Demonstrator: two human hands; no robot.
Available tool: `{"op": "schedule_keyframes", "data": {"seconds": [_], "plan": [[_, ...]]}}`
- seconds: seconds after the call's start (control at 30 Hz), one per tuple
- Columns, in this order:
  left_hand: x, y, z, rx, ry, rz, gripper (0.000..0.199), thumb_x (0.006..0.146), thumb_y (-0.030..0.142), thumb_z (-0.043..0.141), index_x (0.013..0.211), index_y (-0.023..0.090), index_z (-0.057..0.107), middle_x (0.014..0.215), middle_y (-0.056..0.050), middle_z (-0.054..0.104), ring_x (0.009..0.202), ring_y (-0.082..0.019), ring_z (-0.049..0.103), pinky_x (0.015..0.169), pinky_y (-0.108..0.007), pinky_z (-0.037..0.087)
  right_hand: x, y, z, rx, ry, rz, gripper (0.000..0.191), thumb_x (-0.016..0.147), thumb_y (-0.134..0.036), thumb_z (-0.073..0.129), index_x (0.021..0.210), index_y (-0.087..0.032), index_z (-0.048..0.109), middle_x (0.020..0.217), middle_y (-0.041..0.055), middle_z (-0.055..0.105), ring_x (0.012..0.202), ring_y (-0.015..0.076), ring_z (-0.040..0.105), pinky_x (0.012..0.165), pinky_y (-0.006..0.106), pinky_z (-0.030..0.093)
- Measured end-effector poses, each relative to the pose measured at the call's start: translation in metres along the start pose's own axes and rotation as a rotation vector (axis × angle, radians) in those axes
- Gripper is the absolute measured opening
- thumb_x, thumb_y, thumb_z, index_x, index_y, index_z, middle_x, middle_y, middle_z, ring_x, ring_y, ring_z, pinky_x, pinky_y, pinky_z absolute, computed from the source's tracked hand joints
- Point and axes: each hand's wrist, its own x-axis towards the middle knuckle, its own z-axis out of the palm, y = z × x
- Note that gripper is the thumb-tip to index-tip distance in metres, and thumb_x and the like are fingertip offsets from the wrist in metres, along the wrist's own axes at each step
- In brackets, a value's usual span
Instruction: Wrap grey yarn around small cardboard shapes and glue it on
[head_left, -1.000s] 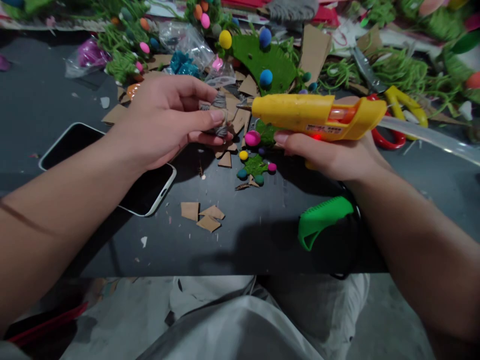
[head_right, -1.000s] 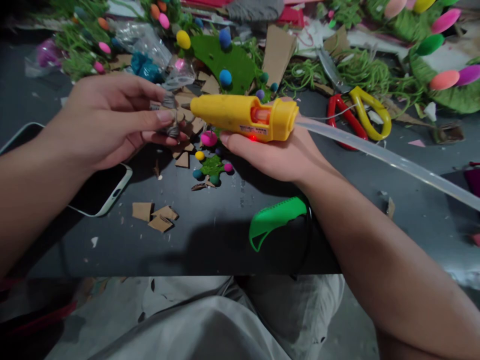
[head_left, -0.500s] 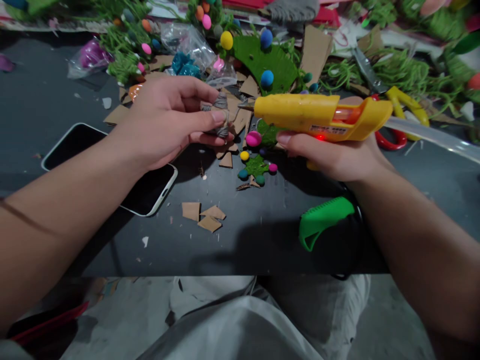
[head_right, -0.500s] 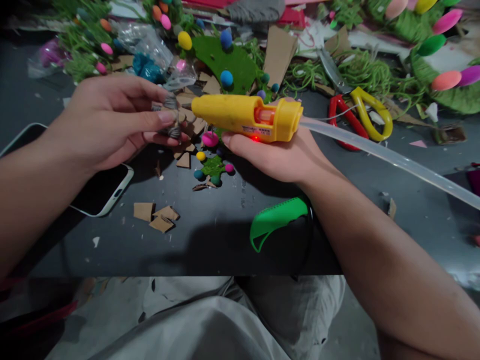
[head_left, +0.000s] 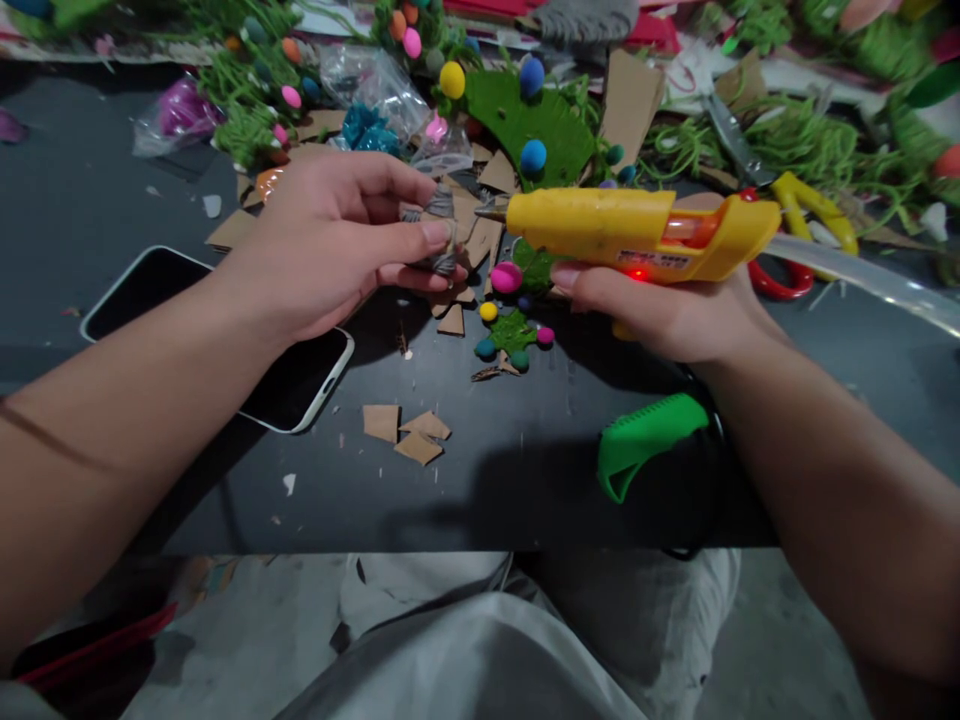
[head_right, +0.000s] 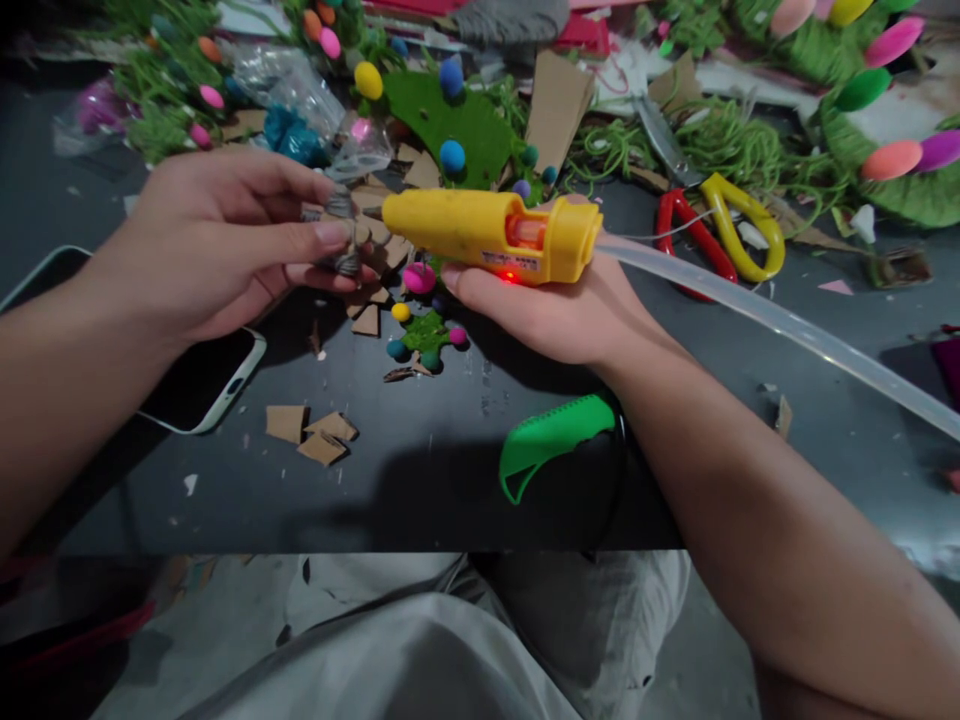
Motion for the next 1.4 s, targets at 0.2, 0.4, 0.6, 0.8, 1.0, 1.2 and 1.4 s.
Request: {"op": "schedule_keyframes", "data": {"seconds": [0.2, 0.4, 0.6, 0.8, 1.0, 1.2, 1.4], "plan": [[-0.0002, 0.0001, 0.0, -0.007, 0.008, -0.012, 0.021, 0.079, -0.003, 0.07, 0.094, 0.011, 0.065, 0.073, -0.003, 0.071, 0.066, -0.021, 0.076, 0.064, -0.036, 0.068, -0.0011, 0.0009, -0.0001, 0.005, -0.005, 0.026, 0.026, 0.082, -0.05, 0.075, 0.103, -0.035, 0.08, 0.102, -0.0031, 0.08, 0.099, 0.0264, 0.075, 0.091, 0.042, 0.061], [-0.0009, -0.0009, -0.0001, 0.008, 0.007, -0.001, 0.019, 0.08, -0.001, 0.07, 0.094, 0.01, 0.065, 0.073, -0.003, 0.071, 0.068, -0.021, 0.076, 0.065, -0.035, 0.068, -0.0006, 0.0016, -0.0003, -0.003, 0.001, -0.015, 0.024, 0.083, -0.049, 0.074, 0.099, -0.032, 0.08, 0.095, -0.0024, 0.08, 0.093, 0.0245, 0.075, 0.084, 0.039, 0.062], [-0.0005, -0.0013, -0.0015, -0.014, 0.005, -0.006, 0.019, 0.079, -0.001, 0.07, 0.094, 0.011, 0.066, 0.074, -0.003, 0.072, 0.066, -0.02, 0.076, 0.064, -0.034, 0.069, -0.0006, 0.0012, -0.0008, 0.004, -0.007, -0.031, 0.026, 0.084, -0.049, 0.073, 0.102, -0.032, 0.08, 0.097, -0.0021, 0.08, 0.093, 0.0238, 0.075, 0.087, 0.04, 0.062], [-0.0008, -0.0006, -0.0008, -0.009, 0.007, -0.001, 0.02, 0.08, -0.002, 0.07, 0.095, 0.01, 0.065, 0.072, -0.003, 0.07, 0.066, -0.021, 0.076, 0.064, -0.036, 0.068, -0.0006, 0.0011, -0.0006, 0.001, 0.0, -0.001, 0.03, 0.082, -0.051, 0.075, 0.104, -0.033, 0.081, 0.102, -0.0012, 0.08, 0.098, 0.0261, 0.075, 0.092, 0.043, 0.061], [-0.0015, 0.0005, -0.0006, 0.002, 0.01, -0.005, 0.02, 0.08, -0.002, 0.069, 0.095, 0.009, 0.065, 0.071, -0.002, 0.069, 0.066, -0.021, 0.076, 0.064, -0.036, 0.068, -0.0006, 0.0025, -0.0006, 0.004, -0.006, 0.01, 0.032, 0.083, -0.053, 0.073, 0.108, -0.034, 0.08, 0.105, -0.0016, 0.079, 0.102, 0.0269, 0.074, 0.094, 0.044, 0.06], [-0.0009, -0.0017, -0.002, 0.014, -0.011, 0.012, 0.021, 0.08, 0.0, 0.07, 0.097, 0.01, 0.063, 0.074, -0.002, 0.07, 0.069, -0.021, 0.077, 0.065, -0.035, 0.067, -0.0026, -0.0013, -0.0002, 0.002, -0.02, 0.018, 0.024, 0.086, -0.051, 0.072, 0.095, -0.031, 0.08, 0.092, -0.0008, 0.079, 0.09, 0.0239, 0.075, 0.086, 0.039, 0.061], [0.0006, -0.004, -0.0039, -0.004, -0.03, 0.027, 0.021, 0.079, 0.0, 0.071, 0.096, 0.011, 0.065, 0.075, -0.002, 0.07, 0.069, -0.021, 0.077, 0.066, -0.036, 0.068, -0.0028, -0.002, 0.0004, 0.028, -0.022, 0.055, 0.03, 0.085, -0.053, 0.073, 0.101, -0.029, 0.079, 0.099, 0.0001, 0.079, 0.094, 0.0248, 0.075, 0.088, 0.04, 0.061]]}}
